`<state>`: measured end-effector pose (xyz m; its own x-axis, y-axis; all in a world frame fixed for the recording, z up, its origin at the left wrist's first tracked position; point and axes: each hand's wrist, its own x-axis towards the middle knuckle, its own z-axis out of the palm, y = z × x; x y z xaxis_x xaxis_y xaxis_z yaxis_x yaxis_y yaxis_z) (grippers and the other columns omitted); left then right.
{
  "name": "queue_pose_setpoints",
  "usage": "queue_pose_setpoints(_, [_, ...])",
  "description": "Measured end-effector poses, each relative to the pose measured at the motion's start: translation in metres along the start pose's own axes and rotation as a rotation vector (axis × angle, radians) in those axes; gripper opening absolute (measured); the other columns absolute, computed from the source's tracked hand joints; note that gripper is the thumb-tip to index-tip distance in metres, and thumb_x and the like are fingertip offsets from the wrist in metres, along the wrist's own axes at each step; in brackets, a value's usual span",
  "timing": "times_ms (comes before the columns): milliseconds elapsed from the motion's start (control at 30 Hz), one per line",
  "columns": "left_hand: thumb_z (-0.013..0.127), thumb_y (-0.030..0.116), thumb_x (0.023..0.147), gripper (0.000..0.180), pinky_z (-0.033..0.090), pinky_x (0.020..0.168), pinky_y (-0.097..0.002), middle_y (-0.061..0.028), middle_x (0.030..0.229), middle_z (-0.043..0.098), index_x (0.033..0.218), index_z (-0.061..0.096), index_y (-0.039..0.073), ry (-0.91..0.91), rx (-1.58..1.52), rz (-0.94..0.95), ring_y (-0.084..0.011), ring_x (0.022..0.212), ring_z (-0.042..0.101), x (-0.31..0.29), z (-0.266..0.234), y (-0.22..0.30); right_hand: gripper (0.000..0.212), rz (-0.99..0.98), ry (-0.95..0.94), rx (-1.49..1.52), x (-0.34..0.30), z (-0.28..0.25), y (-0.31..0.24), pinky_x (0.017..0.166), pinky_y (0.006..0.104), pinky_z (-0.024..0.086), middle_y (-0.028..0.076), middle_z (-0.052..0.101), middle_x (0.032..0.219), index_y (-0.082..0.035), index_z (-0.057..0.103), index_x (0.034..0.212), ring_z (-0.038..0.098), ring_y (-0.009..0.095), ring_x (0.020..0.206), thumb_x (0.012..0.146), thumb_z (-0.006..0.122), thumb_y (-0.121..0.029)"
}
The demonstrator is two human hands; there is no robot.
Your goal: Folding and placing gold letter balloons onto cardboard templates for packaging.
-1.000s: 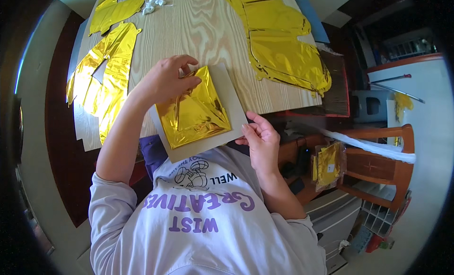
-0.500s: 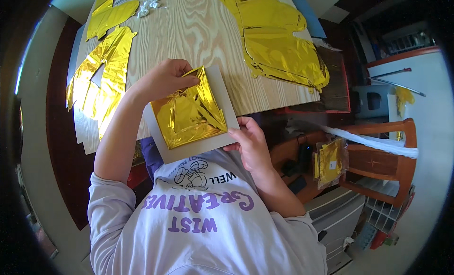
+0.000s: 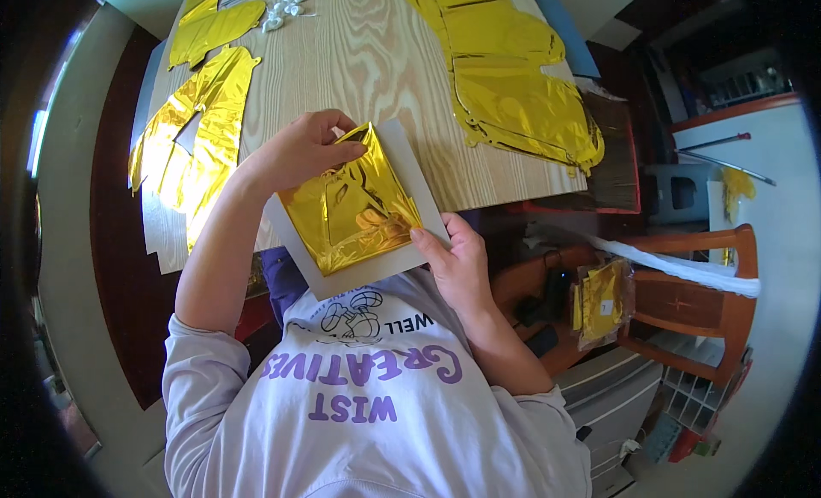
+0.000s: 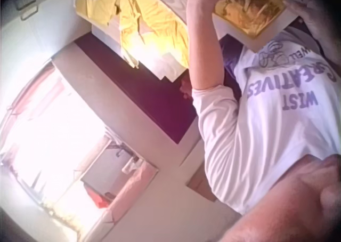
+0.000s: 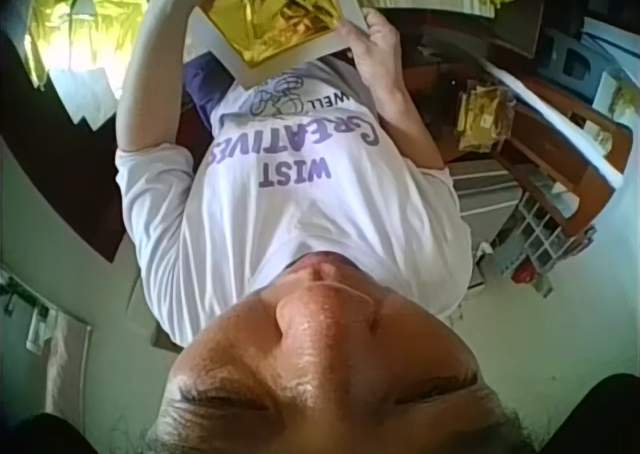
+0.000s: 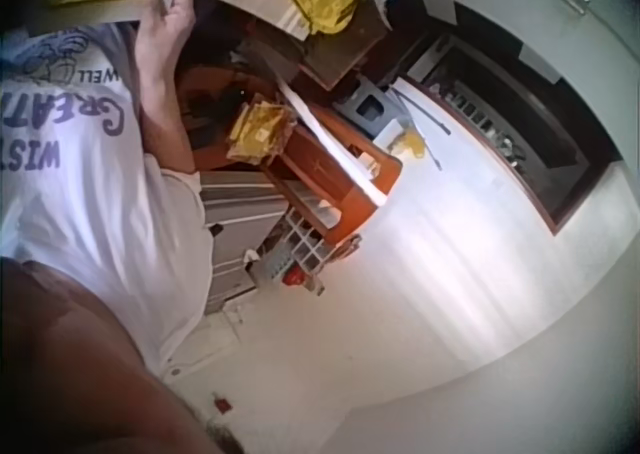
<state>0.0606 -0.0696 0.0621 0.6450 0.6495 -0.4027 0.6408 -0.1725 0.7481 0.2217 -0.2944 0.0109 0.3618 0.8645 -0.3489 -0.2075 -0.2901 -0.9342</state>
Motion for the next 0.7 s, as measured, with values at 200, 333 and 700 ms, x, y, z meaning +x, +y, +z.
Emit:
queue_pose_setpoints(200, [0.065, 0.036, 0.097, 0.04, 0.051, 0.065, -0.0375, -0.0118, 0.079, 0.069, 0.11, 0.068, -0.002, -0.028, 0.007, -0.016, -0.0194, 0.07, 0.064, -0.002, -0.006, -0.001, 0.024, -0.056, 0.051, -0.015, 0.0, 0.004, -0.001, 0.071, 0.0204, 0.048, 0.001, 0.071, 0.092, 0.003, 0.065, 0.107, 0.058, 0.003, 0.079, 0.097, 0.072, -0.017])
queue_pose_setpoints(333, [0.063, 0.037, 0.098, 0.039, 0.05, 0.065, -0.0367, -0.0075, 0.075, 0.064, 0.109, 0.068, -0.001, -0.073, -0.028, -0.037, -0.0168, 0.068, 0.059, 0.002, -0.008, -0.008, 0.024, -0.061, 0.064, -0.04, -0.001, 0.004, 0.0, 0.072, 0.02, 0.048, 0.001, 0.071, 0.092, 0.003, 0.066, 0.106, 0.058, 0.002, 0.079, 0.097, 0.071, -0.018])
queue_pose_setpoints(700, [0.06, 0.028, 0.103, 0.028, 0.039, 0.054, -0.0231, 0.0044, 0.069, 0.055, 0.106, 0.069, 0.001, -0.093, -0.229, -0.018, -0.0044, 0.059, 0.047, 0.004, -0.01, -0.011, 0.021, -0.124, 0.029, 0.149, 0.004, 0.005, 0.01, 0.063, 0.0191, 0.046, -0.002, 0.067, 0.088, 0.0, 0.064, 0.112, 0.056, 0.001, 0.072, 0.1, 0.067, -0.016])
